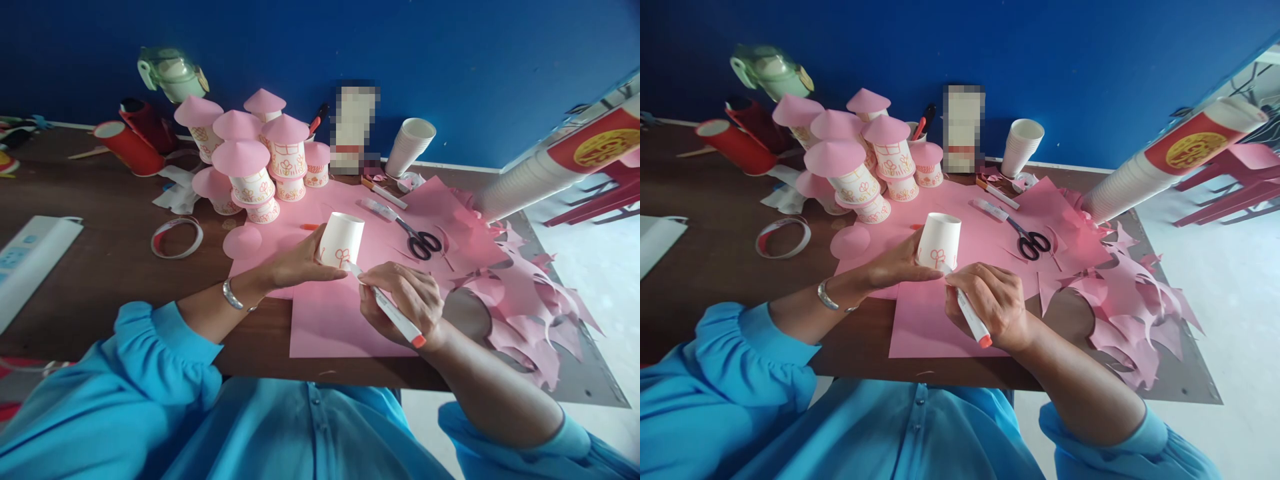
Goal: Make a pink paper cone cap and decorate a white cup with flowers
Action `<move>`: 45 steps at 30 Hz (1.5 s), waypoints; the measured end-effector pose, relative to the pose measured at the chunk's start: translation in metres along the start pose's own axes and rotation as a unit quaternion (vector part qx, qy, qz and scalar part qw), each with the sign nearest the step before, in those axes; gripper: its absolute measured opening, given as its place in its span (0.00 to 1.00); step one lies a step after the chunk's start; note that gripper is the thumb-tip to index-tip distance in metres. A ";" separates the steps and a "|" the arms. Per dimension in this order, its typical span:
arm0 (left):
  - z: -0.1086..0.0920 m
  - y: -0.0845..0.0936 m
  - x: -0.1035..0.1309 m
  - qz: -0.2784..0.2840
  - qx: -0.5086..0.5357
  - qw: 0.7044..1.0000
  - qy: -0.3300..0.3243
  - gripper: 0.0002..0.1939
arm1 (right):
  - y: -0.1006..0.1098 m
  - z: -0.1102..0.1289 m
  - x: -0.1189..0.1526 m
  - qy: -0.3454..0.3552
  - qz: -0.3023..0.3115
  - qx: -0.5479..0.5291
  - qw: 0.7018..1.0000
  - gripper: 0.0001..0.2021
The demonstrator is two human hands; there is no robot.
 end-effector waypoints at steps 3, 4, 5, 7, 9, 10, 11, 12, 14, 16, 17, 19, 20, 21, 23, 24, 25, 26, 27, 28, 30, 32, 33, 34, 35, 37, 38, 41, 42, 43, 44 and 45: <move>0.000 0.000 -0.001 -0.001 0.006 1.000 0.001 0.34 | -0.001 0.000 0.000 0.002 -0.001 -0.004 1.000 0.10; 0.000 0.000 -0.001 0.000 0.007 1.000 0.000 0.34 | 0.000 0.000 0.000 0.002 -0.002 -0.004 1.000 0.09; 0.001 0.000 -0.001 -0.001 0.007 1.000 -0.001 0.35 | 0.000 0.000 0.000 0.003 -0.004 -0.003 1.000 0.09; 0.001 0.000 -0.001 -0.002 0.006 1.000 -0.002 0.35 | 0.000 0.001 0.000 0.005 -0.002 -0.003 1.000 0.09; 0.001 0.000 -0.001 -0.001 0.005 1.000 -0.005 0.34 | 0.000 0.002 0.000 0.006 0.000 -0.002 1.000 0.09; 0.002 0.000 -0.001 -0.001 0.003 1.000 -0.006 0.34 | 0.000 0.002 0.000 0.007 0.002 -0.002 1.000 0.08; 0.002 0.000 -0.001 -0.001 0.000 1.000 -0.007 0.34 | 0.000 0.002 0.000 0.007 0.003 -0.002 1.000 0.08; 0.002 0.001 -0.001 -0.002 -0.004 1.000 -0.007 0.34 | -0.001 0.002 0.000 0.007 0.004 -0.003 1.000 0.08; 0.002 0.001 -0.001 -0.003 -0.010 1.000 -0.008 0.36 | -0.001 0.002 -0.001 0.007 0.006 -0.003 1.000 0.08; 0.003 0.001 -0.002 -0.001 -0.014 1.000 -0.009 0.36 | -0.001 0.002 -0.001 0.008 0.009 -0.003 1.000 0.08; 0.003 0.001 -0.002 0.001 -0.014 1.000 -0.009 0.37 | -0.001 0.002 -0.001 0.009 0.012 -0.004 1.000 0.08; 0.004 0.001 -0.002 0.003 -0.017 1.000 -0.011 0.37 | -0.001 0.002 -0.001 0.011 0.014 -0.008 1.000 0.08; 0.004 0.002 -0.002 0.002 -0.018 1.000 -0.012 0.37 | -0.001 0.002 0.000 0.012 0.013 -0.009 1.000 0.08; 0.005 0.002 -0.002 0.002 -0.019 1.000 -0.013 0.37 | -0.001 0.002 0.000 0.012 0.011 -0.011 1.000 0.08; 0.006 0.003 -0.002 0.000 -0.021 1.000 -0.011 0.37 | -0.001 0.001 0.001 0.014 0.009 -0.013 1.000 0.08; 0.007 0.003 -0.002 -0.001 -0.023 1.000 -0.009 0.38 | -0.002 0.001 0.001 0.014 0.010 -0.013 1.000 0.08; 0.007 0.003 -0.002 -0.002 -0.025 1.000 -0.005 0.38 | -0.002 0.001 0.001 0.014 0.012 -0.013 1.000 0.08; 0.007 0.003 -0.002 -0.004 -0.028 1.000 -0.003 0.38 | -0.002 0.001 0.001 0.015 0.011 -0.014 1.000 0.07; 0.006 0.002 -0.002 -0.006 -0.029 1.000 -0.003 0.38 | -0.001 0.001 0.000 0.016 0.008 -0.018 1.000 0.07; 0.005 0.002 -0.002 -0.005 -0.029 1.000 -0.004 0.37 | 0.000 0.001 0.000 0.018 0.001 -0.022 1.000 0.07; 0.002 0.000 -0.001 -0.002 -0.022 1.000 -0.010 0.34 | 0.003 0.002 0.000 0.022 -0.024 -0.031 0.999 0.08; -0.001 0.000 0.000 -0.001 -0.012 1.000 -0.014 0.31 | 0.006 0.001 0.001 0.020 -0.044 -0.028 0.998 0.07; -0.001 0.001 0.001 -0.002 -0.007 1.000 -0.014 0.31 | 0.007 0.000 0.002 0.017 -0.050 -0.022 0.998 0.06; 0.000 0.002 0.001 -0.002 0.000 1.000 -0.014 0.30 | 0.008 -0.001 0.003 0.012 -0.053 -0.014 0.998 0.06; 0.001 0.003 0.002 -0.001 0.007 1.000 -0.011 0.30 | 0.009 -0.003 0.004 0.007 -0.051 -0.008 0.999 0.06; 0.005 0.006 0.003 0.001 0.027 1.000 -0.003 0.30 | 0.010 -0.006 0.006 -0.002 -0.041 -0.004 0.999 0.09; 0.007 0.007 0.003 0.003 0.038 0.999 0.003 0.29 | 0.009 -0.008 0.007 -0.004 -0.037 -0.005 0.999 0.10; 0.011 0.009 0.002 -0.002 0.083 0.997 0.003 0.27 | 0.007 -0.013 0.009 -0.023 -0.029 -0.001 0.999 0.13; 0.011 0.009 0.001 -0.006 0.098 0.995 -0.005 0.26 | 0.006 -0.014 0.010 -0.034 -0.030 0.002 0.999 0.14; 0.010 0.009 0.000 -0.013 0.112 0.993 -0.017 0.26 | 0.005 -0.015 0.011 -0.045 -0.029 0.003 0.999 0.15; 0.009 0.008 0.000 -0.018 0.123 0.992 -0.031 0.26 | 0.004 -0.016 0.011 -0.055 -0.027 0.001 0.998 0.15; 0.008 0.008 -0.001 -0.020 0.130 0.990 -0.044 0.26 | 0.002 -0.016 0.012 -0.063 -0.021 -0.003 0.998 0.16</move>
Point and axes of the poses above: each hand's wrist, its own x-axis away from the middle knuckle, its own y-axis out of the back of the hand, z = x × y, the point moved 4 cm from there along -x, towards the middle knuckle, and after that the axes turned 6 degrees about x, right-handed, at the moved point
